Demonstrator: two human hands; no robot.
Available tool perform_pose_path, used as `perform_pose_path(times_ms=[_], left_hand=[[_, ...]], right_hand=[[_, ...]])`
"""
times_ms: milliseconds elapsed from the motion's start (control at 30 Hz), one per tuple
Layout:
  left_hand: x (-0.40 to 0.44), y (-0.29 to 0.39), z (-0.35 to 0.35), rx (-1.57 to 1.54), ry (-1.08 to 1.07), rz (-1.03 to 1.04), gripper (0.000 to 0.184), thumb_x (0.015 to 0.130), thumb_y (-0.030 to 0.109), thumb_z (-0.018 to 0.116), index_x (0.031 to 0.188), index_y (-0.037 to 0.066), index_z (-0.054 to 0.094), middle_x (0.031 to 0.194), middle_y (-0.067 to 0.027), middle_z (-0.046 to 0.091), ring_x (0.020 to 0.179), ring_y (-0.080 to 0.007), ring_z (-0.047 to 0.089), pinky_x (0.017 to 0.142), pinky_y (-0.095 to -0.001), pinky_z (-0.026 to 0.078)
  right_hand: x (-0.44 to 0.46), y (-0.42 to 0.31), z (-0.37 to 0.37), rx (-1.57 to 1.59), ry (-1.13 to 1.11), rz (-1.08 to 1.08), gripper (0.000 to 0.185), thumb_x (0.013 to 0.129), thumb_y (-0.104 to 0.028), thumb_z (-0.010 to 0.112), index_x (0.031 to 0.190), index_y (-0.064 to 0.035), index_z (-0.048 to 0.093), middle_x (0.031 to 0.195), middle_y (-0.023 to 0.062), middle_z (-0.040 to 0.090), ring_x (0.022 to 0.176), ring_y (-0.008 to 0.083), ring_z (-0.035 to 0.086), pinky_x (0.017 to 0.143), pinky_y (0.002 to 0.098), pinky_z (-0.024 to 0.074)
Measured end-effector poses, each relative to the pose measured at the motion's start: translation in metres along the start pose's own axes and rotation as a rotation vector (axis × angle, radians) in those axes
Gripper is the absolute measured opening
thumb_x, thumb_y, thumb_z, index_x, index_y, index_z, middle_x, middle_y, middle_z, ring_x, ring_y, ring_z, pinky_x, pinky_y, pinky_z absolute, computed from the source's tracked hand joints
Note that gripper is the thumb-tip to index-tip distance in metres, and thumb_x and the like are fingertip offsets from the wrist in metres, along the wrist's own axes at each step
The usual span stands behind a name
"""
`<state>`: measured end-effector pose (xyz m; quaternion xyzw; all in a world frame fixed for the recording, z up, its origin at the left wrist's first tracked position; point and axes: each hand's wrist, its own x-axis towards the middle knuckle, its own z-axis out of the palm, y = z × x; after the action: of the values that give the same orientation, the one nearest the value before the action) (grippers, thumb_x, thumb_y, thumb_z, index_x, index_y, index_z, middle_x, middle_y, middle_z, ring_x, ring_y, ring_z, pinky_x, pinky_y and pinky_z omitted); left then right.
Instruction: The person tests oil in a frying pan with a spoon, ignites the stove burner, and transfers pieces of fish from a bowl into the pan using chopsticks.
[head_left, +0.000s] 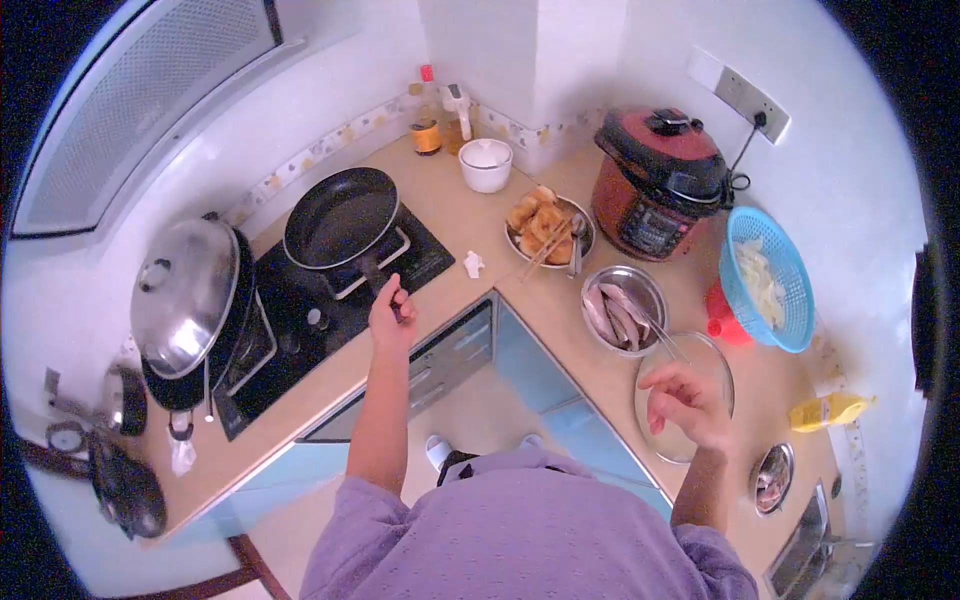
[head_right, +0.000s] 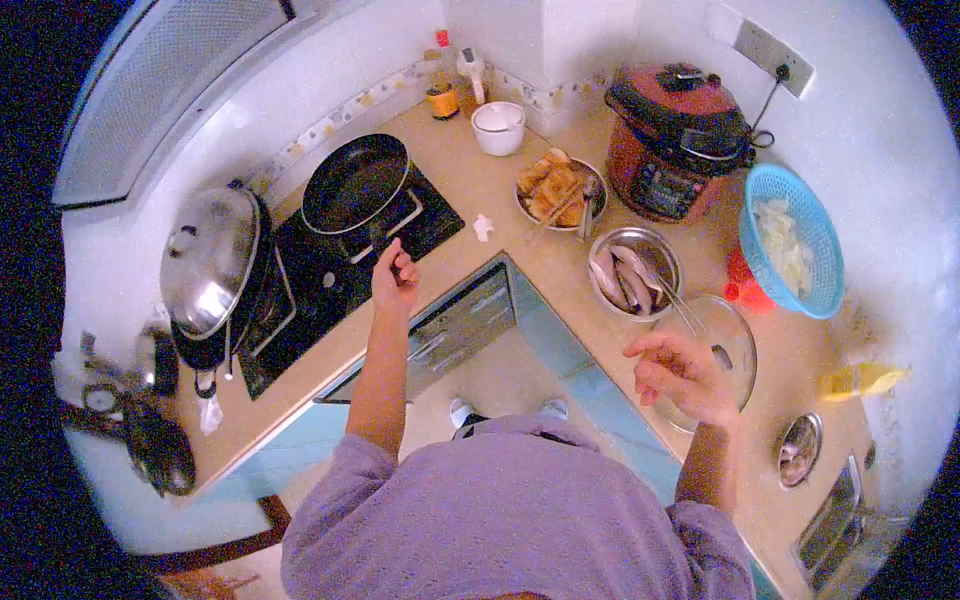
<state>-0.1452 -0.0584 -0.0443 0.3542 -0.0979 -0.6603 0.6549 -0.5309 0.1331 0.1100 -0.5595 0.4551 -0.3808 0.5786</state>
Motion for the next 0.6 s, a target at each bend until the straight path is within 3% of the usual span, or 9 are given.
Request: perform_pose_path(times_ms=[133, 300, 367, 400, 467, 500, 567, 600], left_hand=[[-0.007, 0.0, 0.004, 0.018, -0.009, -0.041, 0.021, 0.085, 0.021, 0.06, 0.069, 0.016, 0.046, 0.053, 0.0066, 0.039, 0.041, -0.0056, 0.035, 0.035, -0.0196, 0.025], [-0.008, -0.008, 0.004, 0.009, -0.02, -0.017, 0.026, 0.087, 0.028, 0.059, 0.07, 0.012, 0.047, 0.053, 0.0035, 0.041, 0.04, -0.0076, 0.037, 0.036, -0.0201, 0.034], [0.001, -0.009, -0.014, -0.09, -0.159, -0.03, 0.028, 0.085, 0.037, 0.061, 0.083, 0.009, 0.055, 0.064, -0.0014, 0.054, 0.052, -0.0124, 0.051, 0.048, -0.0223, 0.046], [-0.011, -0.011, -0.005, -0.084, -0.164, -0.043, 0.028, 0.085, 0.037, 0.061, 0.083, 0.009, 0.055, 0.064, -0.0014, 0.054, 0.052, -0.0124, 0.051, 0.048, -0.0223, 0.046], [-0.046, -0.014, 0.022, -0.335, 0.127, -0.068, 0.049, 0.082, 0.049, 0.059, 0.102, 0.005, 0.057, 0.086, -0.0087, 0.063, 0.075, -0.0196, 0.06, 0.065, -0.0282, 0.051], [-0.052, -0.019, 0.007, -0.332, 0.127, -0.07, 0.049, 0.082, 0.049, 0.059, 0.102, 0.005, 0.057, 0.086, -0.0087, 0.063, 0.075, -0.0196, 0.06, 0.065, -0.0282, 0.051], [-0.06, -0.039, -0.048, -0.297, -0.094, -0.313, 0.057, 0.084, 0.054, 0.05, 0.112, 0.005, 0.052, 0.096, -0.0098, 0.06, 0.087, -0.0259, 0.058, 0.077, -0.0355, 0.049], [-0.059, -0.058, -0.073, -0.232, -0.164, -0.424, 0.055, 0.086, 0.052, 0.048, 0.113, 0.004, 0.051, 0.097, -0.0104, 0.06, 0.087, -0.0258, 0.058, 0.076, -0.0354, 0.05]], right_hand=[[-0.017, 0.049, 0.001, 0.087, 0.211, 0.116, 0.019, 0.088, -0.01, 0.054, 0.105, -0.001, 0.056, 0.07, 0.0039, 0.056, 0.058, 0.0111, 0.056, 0.052, 0.0241, 0.0459], [-0.015, 0.098, 0.009, 0.219, 0.277, 0.262, 0.029, 0.09, -0.019, 0.053, 0.112, -0.0005, 0.052, 0.07, 0.0041, 0.055, 0.057, 0.0127, 0.056, 0.051, 0.0258, 0.0469], [-0.011, 0.121, 0.014, 0.376, 0.349, 0.256, 0.033, 0.09, -0.019, 0.052, 0.117, -0.0007, 0.047, 0.073, 0.0055, 0.056, 0.057, 0.0134, 0.055, 0.051, 0.0265, 0.0471], [-0.009, 0.132, 0.015, 0.526, 0.393, 0.245, 0.038, 0.09, -0.02, 0.052, 0.122, -0.001, 0.043, 0.077, 0.0069, 0.056, 0.057, 0.014, 0.055, 0.051, 0.0272, 0.0473], [-0.002, 0.154, 0.012, 0.624, 0.518, 0.217, 0.043, 0.09, -0.02, 0.052, 0.126, -0.0015, 0.037, 0.08, 0.0081, 0.057, 0.057, 0.0148, 0.055, 0.051, 0.0278, 0.0473], [0.001, 0.162, 0.009, 0.716, 0.63, 0.187, 0.048, 0.09, -0.021, 0.052, 0.13, -0.002, 0.032, 0.084, 0.0093, 0.057, 0.058, 0.0156, 0.056, 0.051, 0.0285, 0.0472], [0.008, 0.17, 0.0, 0.744, 0.738, 0.142, 0.051, 0.09, -0.022, 0.054, 0.131, -0.0031, 0.03, 0.086, 0.0096, 0.057, 0.058, 0.0162, 0.056, 0.051, 0.0289, 0.0469], [0.013, 0.173, -0.006, 0.769, 0.844, 0.098, 0.055, 0.089, -0.023, 0.056, 0.132, -0.0041, 0.028, 0.087, 0.01, 0.056, 0.059, 0.0168, 0.056, 0.051, 0.0292, 0.0466]])
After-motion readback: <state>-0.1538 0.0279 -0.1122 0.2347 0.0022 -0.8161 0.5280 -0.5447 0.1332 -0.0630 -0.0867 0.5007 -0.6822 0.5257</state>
